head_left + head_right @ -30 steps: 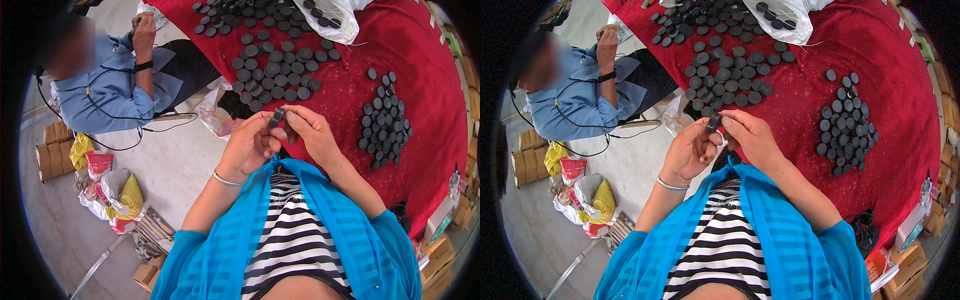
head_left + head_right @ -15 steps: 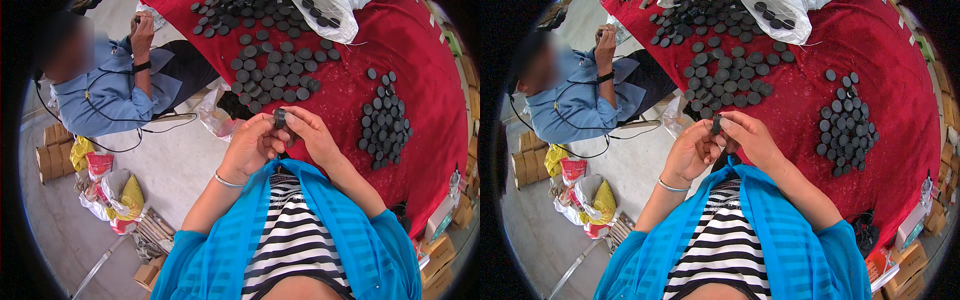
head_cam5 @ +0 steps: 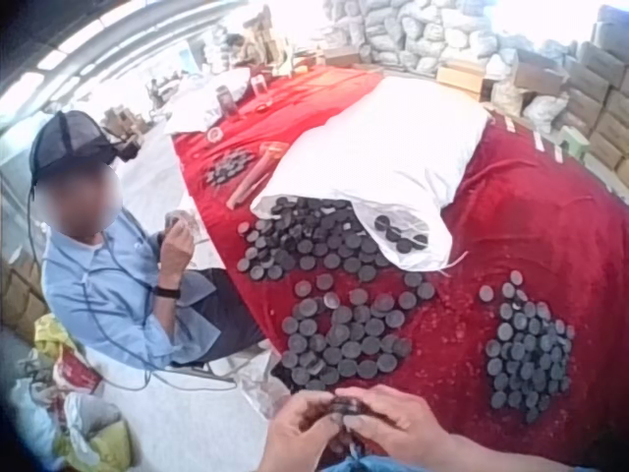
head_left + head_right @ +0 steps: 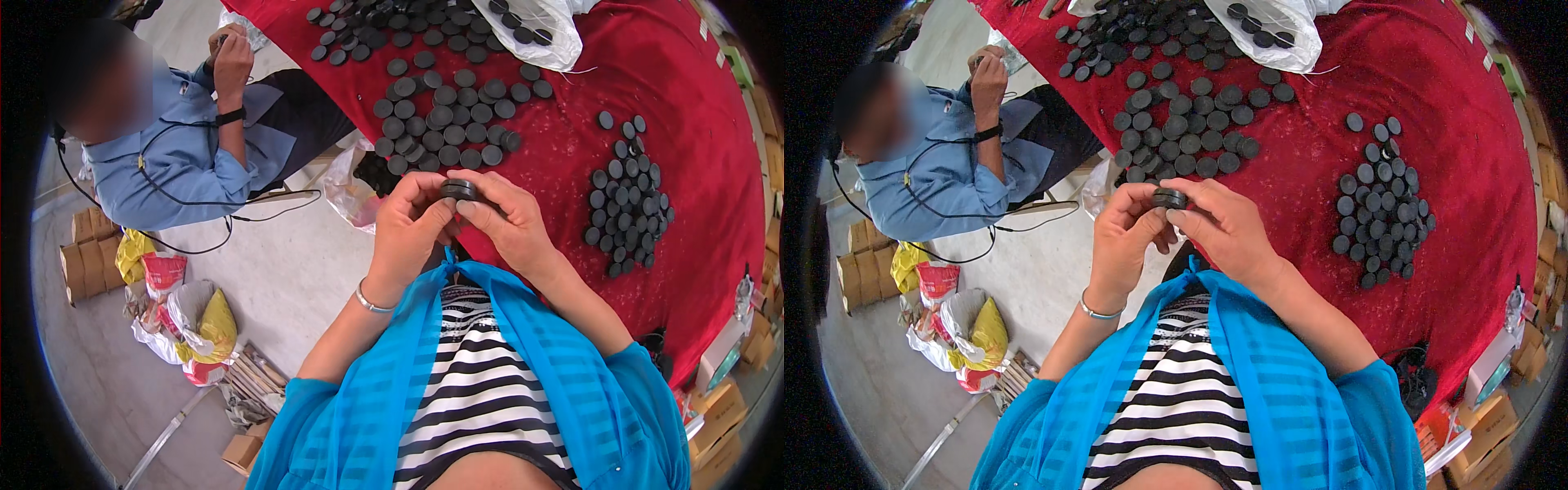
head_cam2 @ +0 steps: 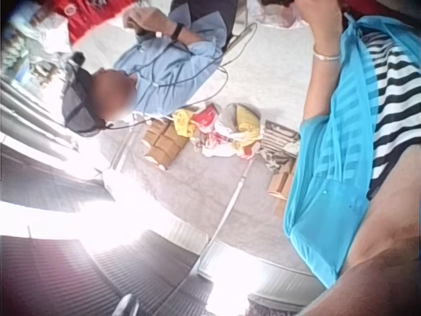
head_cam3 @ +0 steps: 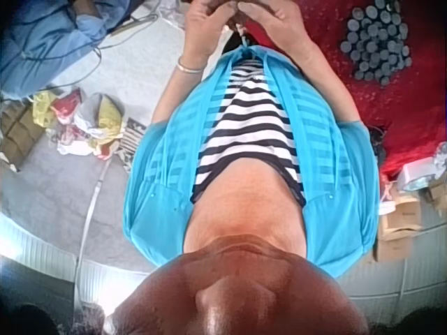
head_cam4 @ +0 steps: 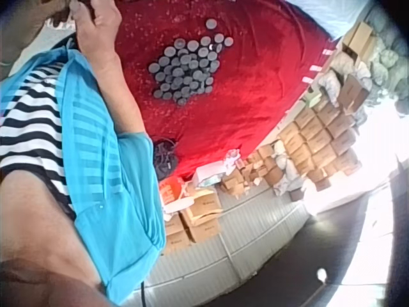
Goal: Inspecting and sorting small black circular rubber components for quality control at a workstation.
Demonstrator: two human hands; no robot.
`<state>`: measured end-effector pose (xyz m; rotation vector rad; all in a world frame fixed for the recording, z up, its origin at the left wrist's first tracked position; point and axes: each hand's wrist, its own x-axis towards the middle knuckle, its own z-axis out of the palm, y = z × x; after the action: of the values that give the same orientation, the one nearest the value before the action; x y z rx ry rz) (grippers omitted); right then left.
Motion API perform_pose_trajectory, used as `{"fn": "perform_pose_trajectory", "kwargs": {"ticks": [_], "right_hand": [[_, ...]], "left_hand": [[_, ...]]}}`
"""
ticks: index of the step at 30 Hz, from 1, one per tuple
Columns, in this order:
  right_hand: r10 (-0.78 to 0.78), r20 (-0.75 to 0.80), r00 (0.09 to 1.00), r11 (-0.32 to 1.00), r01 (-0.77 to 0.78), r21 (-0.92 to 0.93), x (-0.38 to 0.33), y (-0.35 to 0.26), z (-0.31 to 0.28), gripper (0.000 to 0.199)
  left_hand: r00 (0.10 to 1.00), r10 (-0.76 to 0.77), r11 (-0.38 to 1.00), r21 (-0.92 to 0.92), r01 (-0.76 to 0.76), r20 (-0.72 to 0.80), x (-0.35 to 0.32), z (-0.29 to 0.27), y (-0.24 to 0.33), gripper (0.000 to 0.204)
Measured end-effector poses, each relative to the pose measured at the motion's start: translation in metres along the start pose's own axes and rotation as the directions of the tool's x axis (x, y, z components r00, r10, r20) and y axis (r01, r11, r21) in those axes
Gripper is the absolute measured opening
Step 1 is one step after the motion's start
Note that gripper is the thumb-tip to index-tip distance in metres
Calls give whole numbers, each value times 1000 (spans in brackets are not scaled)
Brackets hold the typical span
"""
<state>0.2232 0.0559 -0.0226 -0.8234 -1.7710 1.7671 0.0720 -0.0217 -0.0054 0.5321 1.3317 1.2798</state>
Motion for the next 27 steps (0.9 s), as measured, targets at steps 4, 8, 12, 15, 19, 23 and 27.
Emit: {"fn": "perform_pose_trajectory", "kwargs": {"ticks": [4, 8, 12, 15, 19, 23, 27], "right_hand": [[-28, -82, 996, 995, 36, 96, 0, -3, -1, 30], [-124, -87, 988, 991, 127, 33, 1, -11, -5, 26], [-144, -60, 988, 989, 147, 35, 1, -15, -8, 25], [-131, -55, 990, 990, 133, 38, -2, -17, -7, 26], [-143, -84, 986, 989, 147, 37, -7, -17, -3, 26], [-177, -78, 981, 983, 180, 40, -9, -21, -2, 22], [-109, -80, 991, 980, 120, 158, -12, -23, 0, 19]], "left_hand": [[949, 315, 902, 313, -298, -4, 2, -2, -8, 20], [883, 459, 788, 415, -455, 96, 1, 0, 8, 21], [888, 437, 759, 470, -450, 144, -3, -2, 15, 20], [811, 545, 634, 530, -563, 210, -4, -1, 17, 19], [783, 570, 532, 615, -582, 248, -11, 3, 21, 18], [778, 581, 525, 620, -582, 239, -15, 6, 25, 17], [754, 601, 489, 623, -611, 267, -16, 9, 28, 14]]}}
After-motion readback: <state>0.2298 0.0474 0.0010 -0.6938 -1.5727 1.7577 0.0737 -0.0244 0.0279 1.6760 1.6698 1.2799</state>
